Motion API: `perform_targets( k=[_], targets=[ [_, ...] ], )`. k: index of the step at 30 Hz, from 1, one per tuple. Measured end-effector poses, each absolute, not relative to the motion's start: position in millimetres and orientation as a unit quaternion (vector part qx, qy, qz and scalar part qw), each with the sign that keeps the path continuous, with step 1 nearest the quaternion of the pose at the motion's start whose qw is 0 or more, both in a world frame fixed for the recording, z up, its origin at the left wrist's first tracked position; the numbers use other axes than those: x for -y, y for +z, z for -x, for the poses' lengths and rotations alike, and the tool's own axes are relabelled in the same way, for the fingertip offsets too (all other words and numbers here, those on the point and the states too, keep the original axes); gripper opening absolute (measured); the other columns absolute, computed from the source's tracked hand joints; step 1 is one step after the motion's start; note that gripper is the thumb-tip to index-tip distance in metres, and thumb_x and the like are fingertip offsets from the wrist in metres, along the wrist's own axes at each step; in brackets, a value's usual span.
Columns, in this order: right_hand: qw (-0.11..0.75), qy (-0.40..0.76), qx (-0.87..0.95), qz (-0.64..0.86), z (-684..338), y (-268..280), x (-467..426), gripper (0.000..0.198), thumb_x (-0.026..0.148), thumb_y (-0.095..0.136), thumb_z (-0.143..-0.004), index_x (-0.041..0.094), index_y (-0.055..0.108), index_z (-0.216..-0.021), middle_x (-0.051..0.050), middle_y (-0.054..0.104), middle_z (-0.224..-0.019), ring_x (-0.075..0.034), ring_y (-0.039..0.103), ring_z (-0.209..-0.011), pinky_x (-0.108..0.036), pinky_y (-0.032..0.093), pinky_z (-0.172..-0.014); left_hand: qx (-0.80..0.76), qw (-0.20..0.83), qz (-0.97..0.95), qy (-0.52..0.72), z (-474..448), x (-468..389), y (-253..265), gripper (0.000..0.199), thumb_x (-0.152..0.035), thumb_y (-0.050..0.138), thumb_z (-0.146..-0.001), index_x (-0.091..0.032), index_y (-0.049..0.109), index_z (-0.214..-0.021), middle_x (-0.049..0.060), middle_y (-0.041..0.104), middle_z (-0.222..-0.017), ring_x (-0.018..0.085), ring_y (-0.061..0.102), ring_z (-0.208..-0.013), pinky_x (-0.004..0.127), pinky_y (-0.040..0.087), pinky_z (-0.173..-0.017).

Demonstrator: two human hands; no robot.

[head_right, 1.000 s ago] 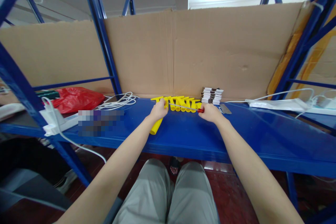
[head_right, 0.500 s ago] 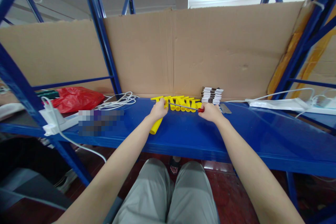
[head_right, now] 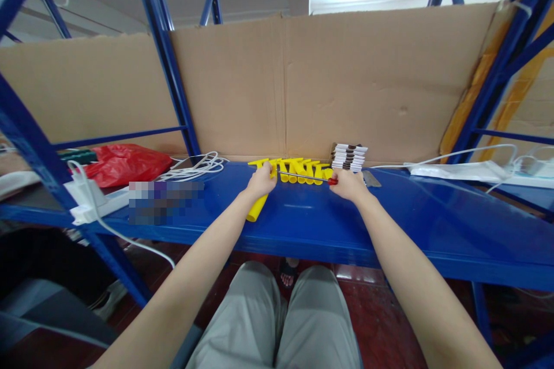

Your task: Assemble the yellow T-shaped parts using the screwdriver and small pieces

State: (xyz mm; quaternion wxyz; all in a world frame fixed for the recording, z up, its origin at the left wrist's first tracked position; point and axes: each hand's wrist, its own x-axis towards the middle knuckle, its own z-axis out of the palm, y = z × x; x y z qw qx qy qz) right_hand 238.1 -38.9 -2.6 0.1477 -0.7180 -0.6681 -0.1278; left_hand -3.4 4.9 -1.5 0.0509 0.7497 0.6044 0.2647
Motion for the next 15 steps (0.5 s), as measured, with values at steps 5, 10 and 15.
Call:
perform_targets(
  k=[5, 10, 15],
  targets=[
    [0.157, -0.131, 0.678, 0.706, -243.1, -4.8, 35.8, 0.015, 0.026, 0.058, -0.074, 0.023, 0.068, -0.084, -0.005, 0.073, -0.082, -0.023, 0.065, -0.078, -0.029, 0.038, -0.063, -0.605, 0.047, -0.749, 0.267, 3.4, -4.9, -1.9, 0.025, -0.016, 0.051, -0.087, -0.018, 0.049, -0.112, 0.016, 0.067, -0.115, 0.027, 0.065, -0.107, 0.033, 0.047, -0.085],
    [0.139, -0.11, 0.709, 0.683, -249.3, -10.1, 30.6, 0.013, 0.03, 0.064, -0.07, 0.023, 0.068, -0.08, -0.002, 0.072, -0.078, -0.02, 0.063, -0.073, -0.027, 0.037, -0.06, -0.603, 0.039, -0.752, 0.264, 3.7, -4.7, -1.9, 0.027, -0.015, 0.05, -0.087, -0.017, 0.05, -0.114, 0.017, 0.066, -0.116, 0.028, 0.065, -0.107, 0.034, 0.048, -0.084],
    [0.139, -0.071, 0.743, 0.651, -247.9, -12.3, 29.2, 0.012, 0.032, 0.066, -0.07, 0.023, 0.069, -0.079, -0.002, 0.071, -0.077, -0.02, 0.063, -0.074, -0.027, 0.038, -0.06, -0.612, 0.043, -0.738, 0.28, 3.0, -2.4, -1.2, 0.029, -0.014, 0.051, -0.086, -0.018, 0.051, -0.114, 0.016, 0.067, -0.114, 0.027, 0.065, -0.107, 0.034, 0.049, -0.086]
  ],
)
